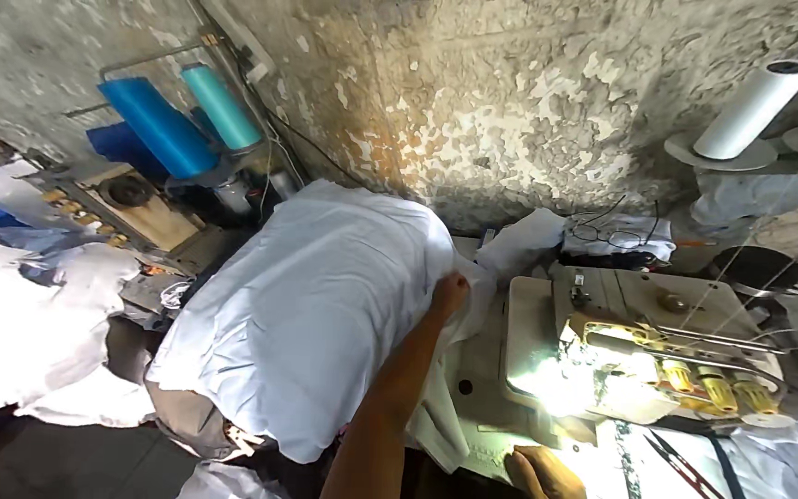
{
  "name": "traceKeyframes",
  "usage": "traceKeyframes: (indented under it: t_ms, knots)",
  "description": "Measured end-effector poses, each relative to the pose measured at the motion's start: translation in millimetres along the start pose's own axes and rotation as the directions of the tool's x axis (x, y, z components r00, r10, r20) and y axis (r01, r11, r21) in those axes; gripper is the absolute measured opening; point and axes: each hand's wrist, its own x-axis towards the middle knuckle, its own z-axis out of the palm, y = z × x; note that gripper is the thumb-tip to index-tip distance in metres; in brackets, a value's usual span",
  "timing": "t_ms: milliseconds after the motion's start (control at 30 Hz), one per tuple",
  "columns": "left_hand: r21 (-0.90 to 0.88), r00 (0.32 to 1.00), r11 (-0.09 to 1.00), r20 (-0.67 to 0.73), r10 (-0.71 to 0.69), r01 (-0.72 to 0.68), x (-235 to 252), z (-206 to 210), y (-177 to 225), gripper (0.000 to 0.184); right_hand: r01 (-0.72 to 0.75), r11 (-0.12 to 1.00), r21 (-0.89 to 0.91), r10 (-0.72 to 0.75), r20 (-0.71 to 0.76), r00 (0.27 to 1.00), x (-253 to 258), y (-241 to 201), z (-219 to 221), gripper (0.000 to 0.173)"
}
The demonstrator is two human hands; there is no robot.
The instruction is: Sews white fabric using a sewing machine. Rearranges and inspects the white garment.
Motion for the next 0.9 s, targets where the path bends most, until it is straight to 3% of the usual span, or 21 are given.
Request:
traceKeyframes:
  t_ms: [33, 100, 167, 233, 333, 433, 500, 533, 600, 633, 667, 700, 767, 833, 900]
  knots:
    - [-0.232, 0.993, 0.971, -0.089, -0.077, 0.054, -7, -15, 6, 0.034, 0.006, 1.0, 0.0, -0.006, -0.002, 1.0, 0, 1, 0, 0.022]
    - [-0.615, 0.95, 0.782, -0.173, -0.26, 0.102, -30, -55, 25, 0.046, 0.01, 1.0, -0.004, -0.01, -0.002, 1.0, -1, 2, 1, 0.023]
    - [-0.737, 0.9, 0.676, -0.291, -0.325, 0.005, -51, -98, 52, 0.046, 0.016, 1.0, -0.006, -0.016, -0.008, 1.0, -1, 2, 2, 0.024]
    - [-0.761, 0.872, 0.631, -0.404, -0.278, -0.151, -59, -127, 63, 0.044, 0.024, 1.0, -0.02, -0.025, -0.012, 1.0, 0, 2, 2, 0.024]
    - [-0.729, 0.873, 0.606, -0.475, -0.112, -0.319, -77, -156, 79, 0.037, -0.004, 0.999, -0.048, 0.004, -0.009, 1.0, 0, 5, 3, 0.025]
    - [-0.508, 0.816, 0.662, -0.493, 0.302, -0.551, -117, -165, 109, 0.026, -0.113, 0.989, 0.095, 0.11, 0.034, 0.993, 13, 0, 1, 0.029]
    - [-0.304, 0.728, 0.663, -0.348, 0.59, -0.684, -148, -156, 125, 0.019, -0.192, 0.918, 0.348, 0.159, 0.122, 0.98, 38, -23, -5, 0.04]
    - [-0.191, 0.691, 0.665, -0.254, 0.677, -0.722, -164, -147, 131, 0.015, -0.24, 0.844, 0.479, 0.168, 0.189, 0.968, 55, -42, -11, 0.056]
    - [-0.035, 0.683, 0.683, -0.077, 0.726, -0.729, -197, -123, 136, 0.009, -0.314, 0.635, 0.706, 0.207, 0.236, 0.95, 86, -87, -21, 0.091]
    - [-0.008, 0.699, 0.699, 0.016, 0.715, -0.715, -211, -114, 135, 0.011, -0.336, 0.532, 0.777, 0.266, 0.223, 0.938, 97, -111, -25, 0.095]
    - [0.0, 0.715, 0.718, 0.101, 0.692, -0.696, -222, -107, 132, 0.016, -0.363, 0.454, 0.814, 0.313, 0.236, 0.92, 106, -129, -29, 0.09]
    - [0.003, 0.726, 0.736, 0.168, 0.667, -0.677, -229, -104, 128, 0.021, -0.383, 0.385, 0.84, 0.341, 0.256, 0.904, 112, -140, -31, 0.074]
    - [-0.065, 0.727, 0.752, 0.215, 0.653, -0.656, -234, -104, 115, 0.025, -0.433, 0.323, 0.841, 0.409, 0.289, 0.866, 121, -149, -32, 0.029]
    - [-0.174, 0.718, 0.737, 0.169, 0.675, -0.653, -231, -109, 100, 0.024, -0.416, 0.464, 0.782, 0.424, 0.216, 0.88, 117, -152, -32, 0.023]
    - [-0.115, 0.727, 0.749, 0.185, 0.661, -0.652, -225, -121, 91, 0.032, -0.273, 0.685, 0.676, 0.246, 0.138, 0.959, 102, -146, -36, 0.02]
